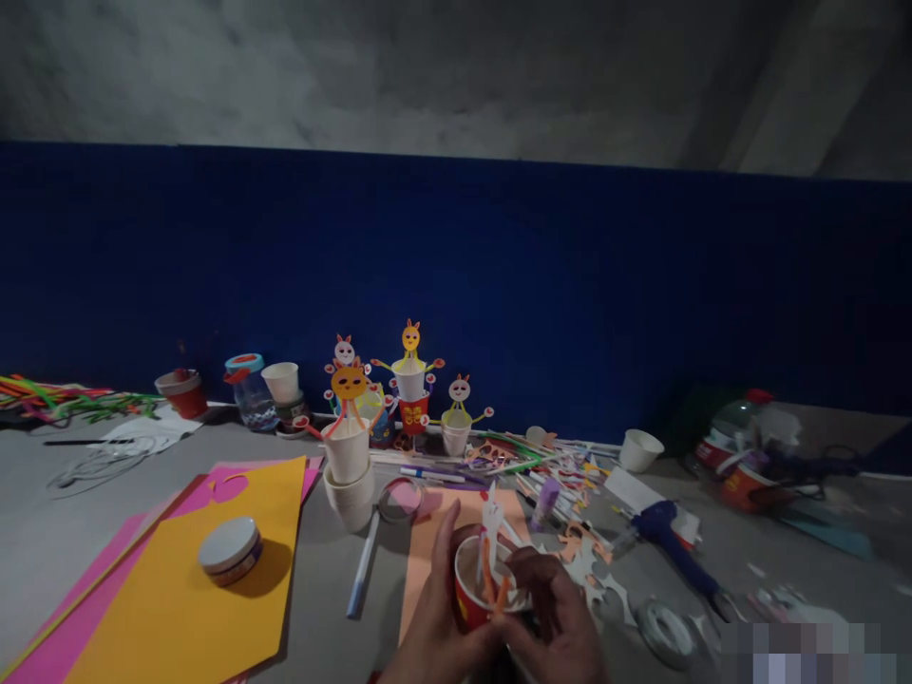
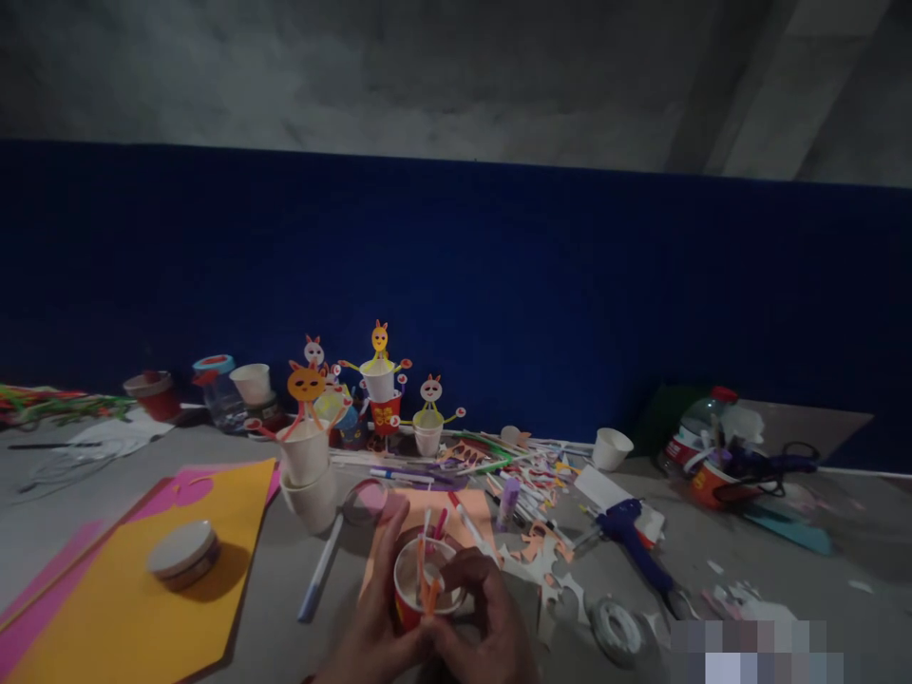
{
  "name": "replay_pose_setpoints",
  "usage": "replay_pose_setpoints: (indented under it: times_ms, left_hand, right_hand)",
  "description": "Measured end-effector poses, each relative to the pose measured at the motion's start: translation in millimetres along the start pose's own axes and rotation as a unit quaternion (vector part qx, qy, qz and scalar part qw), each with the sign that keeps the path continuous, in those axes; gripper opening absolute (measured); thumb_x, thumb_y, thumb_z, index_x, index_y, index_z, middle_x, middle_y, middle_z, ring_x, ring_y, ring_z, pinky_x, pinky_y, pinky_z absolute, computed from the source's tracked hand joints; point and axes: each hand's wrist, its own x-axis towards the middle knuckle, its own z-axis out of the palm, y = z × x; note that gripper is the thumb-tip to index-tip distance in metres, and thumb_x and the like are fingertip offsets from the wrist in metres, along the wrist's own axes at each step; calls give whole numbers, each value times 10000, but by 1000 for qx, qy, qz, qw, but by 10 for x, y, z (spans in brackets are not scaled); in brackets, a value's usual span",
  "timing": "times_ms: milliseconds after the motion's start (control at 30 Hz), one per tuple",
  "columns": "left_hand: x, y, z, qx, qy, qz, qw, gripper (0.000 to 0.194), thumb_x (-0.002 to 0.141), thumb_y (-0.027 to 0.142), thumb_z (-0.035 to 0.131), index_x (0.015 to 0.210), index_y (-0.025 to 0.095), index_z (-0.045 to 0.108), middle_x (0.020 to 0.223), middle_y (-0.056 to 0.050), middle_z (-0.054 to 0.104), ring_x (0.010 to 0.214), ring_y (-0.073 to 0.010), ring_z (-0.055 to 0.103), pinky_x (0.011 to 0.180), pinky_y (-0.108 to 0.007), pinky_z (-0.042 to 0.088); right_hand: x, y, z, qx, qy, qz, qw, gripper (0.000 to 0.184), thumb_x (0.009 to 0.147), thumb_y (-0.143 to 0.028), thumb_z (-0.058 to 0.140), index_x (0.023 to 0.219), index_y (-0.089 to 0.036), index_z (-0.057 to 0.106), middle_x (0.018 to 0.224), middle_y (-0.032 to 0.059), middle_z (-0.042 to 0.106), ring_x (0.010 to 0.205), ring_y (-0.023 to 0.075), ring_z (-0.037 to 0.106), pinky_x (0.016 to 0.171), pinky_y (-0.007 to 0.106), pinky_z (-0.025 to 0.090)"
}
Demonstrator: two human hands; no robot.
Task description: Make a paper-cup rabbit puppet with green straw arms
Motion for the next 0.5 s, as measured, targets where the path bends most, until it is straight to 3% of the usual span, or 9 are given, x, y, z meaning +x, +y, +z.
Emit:
replay_pose_setpoints:
  times_ms: [100,233,500]
  left_hand:
    - [-1,-157,-24,5,31,25,999,1087,769,611,713,1569,199,103,1412,-196,545,1296,-344,554,1096,-435,422]
    - [15,-288,-36,-14,41,24,999,1118,757,586,735,1576,213,70,1399,-180,560,1304,-356,542,1081,-449,432]
    - [37,-234,-29,-53,61,-6,997,1176,730,599,749,1572,223,18,1378,-157,577,1258,-334,573,1076,-440,421]
  right_hand:
    - [1,26,72,14,53,36,998,292,725,-399,835,906,-256,654,945,29,662,894,209,670,773,240,557]
    - [43,23,149,41,63,54,996,310,682,-378,859,883,-257,655,890,4,670,844,196,670,771,237,543]
    - [126,-33,198,46,49,51,996,290,678,-366,839,871,-254,653,837,-12,676,795,184,654,738,223,524]
